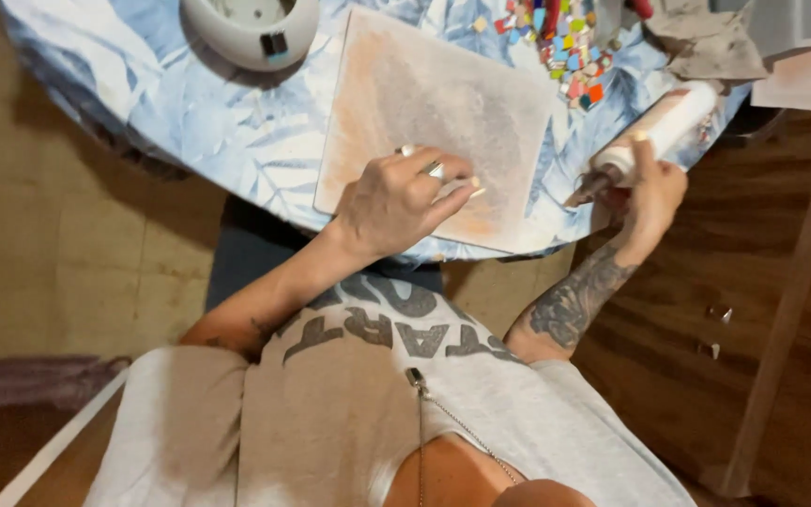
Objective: Decorating a ceramic object by gluing small mosaic tiles onto its surface in a specific pattern.
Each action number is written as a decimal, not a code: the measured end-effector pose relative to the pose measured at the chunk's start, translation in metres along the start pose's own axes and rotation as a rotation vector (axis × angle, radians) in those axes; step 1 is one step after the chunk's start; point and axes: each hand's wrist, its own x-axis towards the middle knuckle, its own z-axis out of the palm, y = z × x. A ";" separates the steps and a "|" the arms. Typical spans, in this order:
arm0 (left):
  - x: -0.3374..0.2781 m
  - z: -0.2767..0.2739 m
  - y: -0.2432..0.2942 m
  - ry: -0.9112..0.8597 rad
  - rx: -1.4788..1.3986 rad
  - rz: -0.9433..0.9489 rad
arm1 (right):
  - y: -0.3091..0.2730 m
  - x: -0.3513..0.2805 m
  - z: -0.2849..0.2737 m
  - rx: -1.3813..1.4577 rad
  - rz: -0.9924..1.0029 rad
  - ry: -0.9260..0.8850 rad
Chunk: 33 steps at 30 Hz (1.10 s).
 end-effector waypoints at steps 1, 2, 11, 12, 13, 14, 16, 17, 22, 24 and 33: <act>0.001 -0.001 0.000 0.031 -0.003 0.034 | 0.003 0.001 0.001 0.218 -0.007 -0.004; 0.001 -0.002 0.000 0.024 0.000 0.026 | 0.004 -0.004 0.000 0.216 0.000 -0.013; 0.008 0.003 -0.003 0.114 0.031 0.217 | -0.013 -0.061 -0.021 1.431 -0.274 -0.615; 0.007 0.002 -0.003 0.153 0.056 0.224 | -0.024 -0.071 -0.021 1.338 -0.400 -0.661; 0.007 0.001 -0.003 0.192 0.081 0.231 | -0.035 -0.082 -0.020 1.244 -0.524 -0.701; 0.007 0.001 -0.003 0.193 0.079 0.226 | -0.042 -0.093 -0.018 1.239 -0.522 -0.703; 0.005 0.002 -0.003 0.217 0.108 0.233 | -0.058 -0.116 -0.013 1.128 -0.704 -0.546; 0.002 0.005 -0.003 0.221 0.106 0.225 | -0.051 -0.117 -0.011 1.120 -0.702 -0.552; -0.003 0.010 -0.004 0.290 0.034 0.233 | -0.040 -0.125 -0.003 1.371 -0.300 0.027; -0.004 0.011 -0.004 0.299 0.011 0.225 | -0.032 -0.121 -0.002 1.348 -0.333 0.007; -0.006 0.011 0.000 0.295 0.046 0.183 | -0.021 -0.127 0.001 1.181 -0.532 -0.105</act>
